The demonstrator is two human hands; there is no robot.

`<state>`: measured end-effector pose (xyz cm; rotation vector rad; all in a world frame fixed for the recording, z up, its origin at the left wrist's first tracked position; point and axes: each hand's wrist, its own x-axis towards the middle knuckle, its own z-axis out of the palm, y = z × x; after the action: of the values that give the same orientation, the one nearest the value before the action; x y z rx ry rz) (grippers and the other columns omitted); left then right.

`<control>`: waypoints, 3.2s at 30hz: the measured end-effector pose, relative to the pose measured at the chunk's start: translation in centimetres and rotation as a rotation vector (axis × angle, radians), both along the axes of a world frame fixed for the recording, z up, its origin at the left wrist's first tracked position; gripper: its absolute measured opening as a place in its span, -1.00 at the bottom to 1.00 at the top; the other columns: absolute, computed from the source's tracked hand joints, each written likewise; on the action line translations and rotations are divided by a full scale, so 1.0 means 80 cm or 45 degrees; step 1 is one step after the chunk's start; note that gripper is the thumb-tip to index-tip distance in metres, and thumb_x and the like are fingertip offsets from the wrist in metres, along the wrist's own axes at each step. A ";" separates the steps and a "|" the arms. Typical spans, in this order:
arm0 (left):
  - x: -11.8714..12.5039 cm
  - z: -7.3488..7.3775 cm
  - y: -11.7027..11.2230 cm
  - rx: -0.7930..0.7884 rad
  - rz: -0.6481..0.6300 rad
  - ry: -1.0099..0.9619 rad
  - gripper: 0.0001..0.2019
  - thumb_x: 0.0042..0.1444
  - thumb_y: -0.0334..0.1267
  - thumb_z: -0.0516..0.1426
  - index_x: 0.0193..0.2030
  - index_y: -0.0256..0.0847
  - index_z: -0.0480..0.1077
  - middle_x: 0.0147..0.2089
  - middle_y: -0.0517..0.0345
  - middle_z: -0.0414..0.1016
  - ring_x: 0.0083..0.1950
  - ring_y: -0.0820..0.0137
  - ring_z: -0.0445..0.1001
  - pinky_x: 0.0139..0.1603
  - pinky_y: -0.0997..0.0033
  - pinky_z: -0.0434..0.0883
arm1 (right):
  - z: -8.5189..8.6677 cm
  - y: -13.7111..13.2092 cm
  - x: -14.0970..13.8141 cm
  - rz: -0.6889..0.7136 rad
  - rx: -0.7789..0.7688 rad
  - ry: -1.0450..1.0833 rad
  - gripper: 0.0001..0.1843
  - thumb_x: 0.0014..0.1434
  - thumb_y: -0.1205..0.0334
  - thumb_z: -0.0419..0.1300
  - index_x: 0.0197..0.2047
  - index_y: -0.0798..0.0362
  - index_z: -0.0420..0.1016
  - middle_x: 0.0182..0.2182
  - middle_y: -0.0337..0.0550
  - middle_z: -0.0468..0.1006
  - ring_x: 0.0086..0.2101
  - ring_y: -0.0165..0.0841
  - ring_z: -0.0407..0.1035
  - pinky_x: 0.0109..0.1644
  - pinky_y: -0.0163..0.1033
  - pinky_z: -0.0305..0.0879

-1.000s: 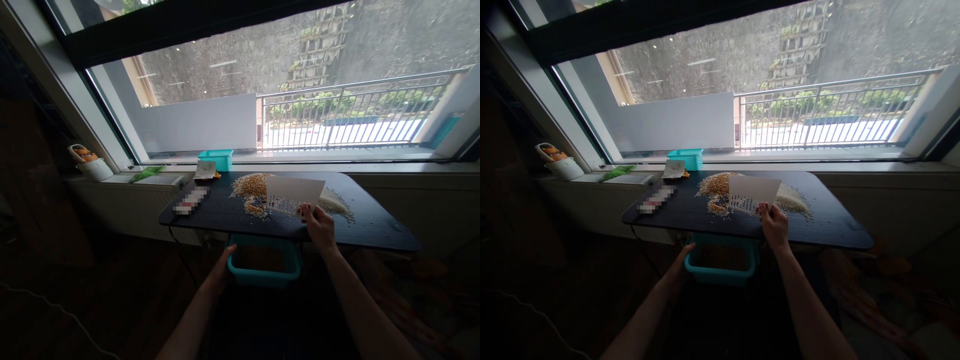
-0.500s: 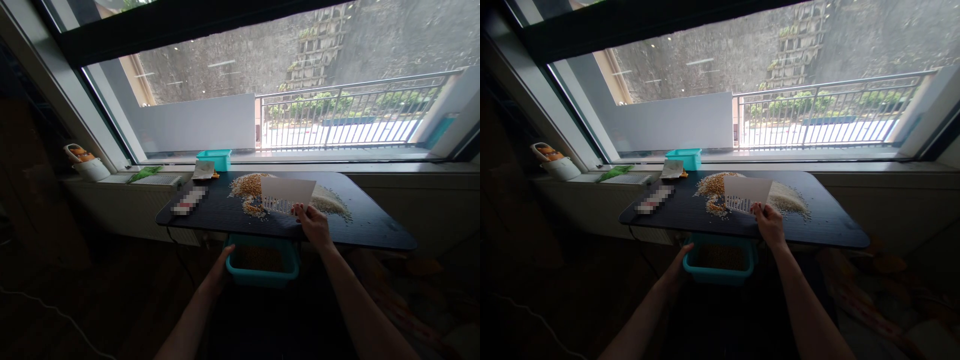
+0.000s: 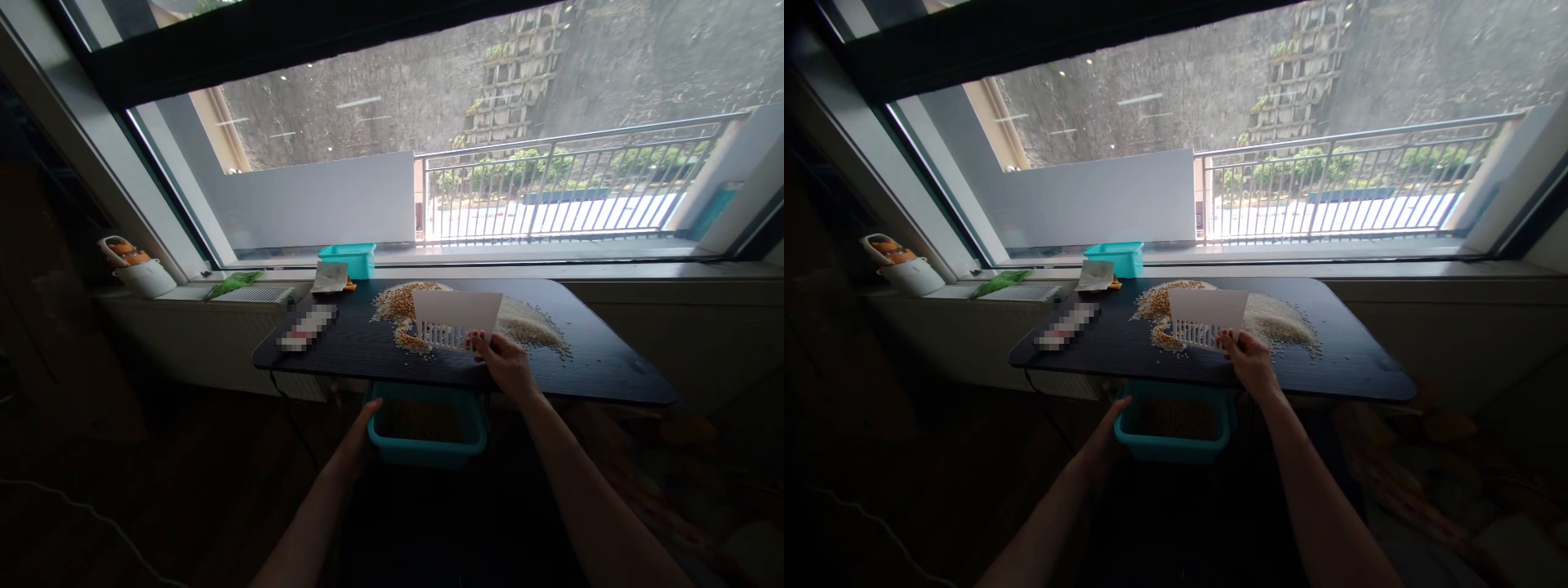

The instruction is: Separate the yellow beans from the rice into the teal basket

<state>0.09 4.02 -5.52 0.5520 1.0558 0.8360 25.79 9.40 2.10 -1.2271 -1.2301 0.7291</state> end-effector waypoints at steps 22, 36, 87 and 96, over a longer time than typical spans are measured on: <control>0.001 0.004 -0.002 0.017 -0.012 0.013 -0.42 0.00 0.10 0.04 0.09 -0.20 0.29 -0.02 0.00 0.47 0.01 0.16 0.41 -0.10 0.24 0.37 | 0.006 -0.011 0.003 0.028 0.012 -0.032 -0.58 -0.06 -0.15 0.19 -0.43 0.08 0.51 -0.47 -0.14 0.54 -0.43 -0.31 0.42 -0.42 -0.26 0.39; 0.000 -0.005 0.000 0.010 -0.012 0.017 -0.39 -0.02 0.11 0.05 0.11 -0.23 0.27 0.01 -0.02 0.46 0.00 0.16 0.42 -0.12 0.27 0.38 | 0.000 -0.005 0.004 0.137 0.012 -0.048 -0.60 -0.06 -0.13 0.21 -0.41 0.08 0.52 -0.47 -0.17 0.55 -0.42 -0.34 0.41 -0.39 -0.27 0.41; -0.005 -0.005 0.000 -0.005 0.008 0.018 -0.42 0.02 0.10 0.02 0.10 -0.24 0.29 -0.03 -0.01 0.48 0.00 0.16 0.42 -0.08 0.23 0.35 | 0.019 -0.015 0.001 0.247 -0.018 -0.037 -0.61 -0.07 -0.11 0.23 -0.43 0.08 0.53 -0.46 -0.15 0.54 -0.43 -0.34 0.41 -0.40 -0.25 0.43; -0.003 0.000 -0.003 0.004 0.001 -0.011 -0.42 0.01 0.09 0.03 0.09 -0.25 0.30 -0.01 -0.02 0.47 0.03 0.15 0.40 -0.09 0.23 0.37 | 0.019 -0.017 -0.007 0.283 -0.026 -0.073 -0.62 -0.04 -0.10 0.21 -0.42 0.09 0.51 -0.46 -0.15 0.54 -0.40 -0.34 0.40 -0.36 -0.26 0.42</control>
<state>-0.17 3.79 -5.51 0.5501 1.0468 0.8404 25.20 8.00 3.65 -1.1457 -1.4249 0.8751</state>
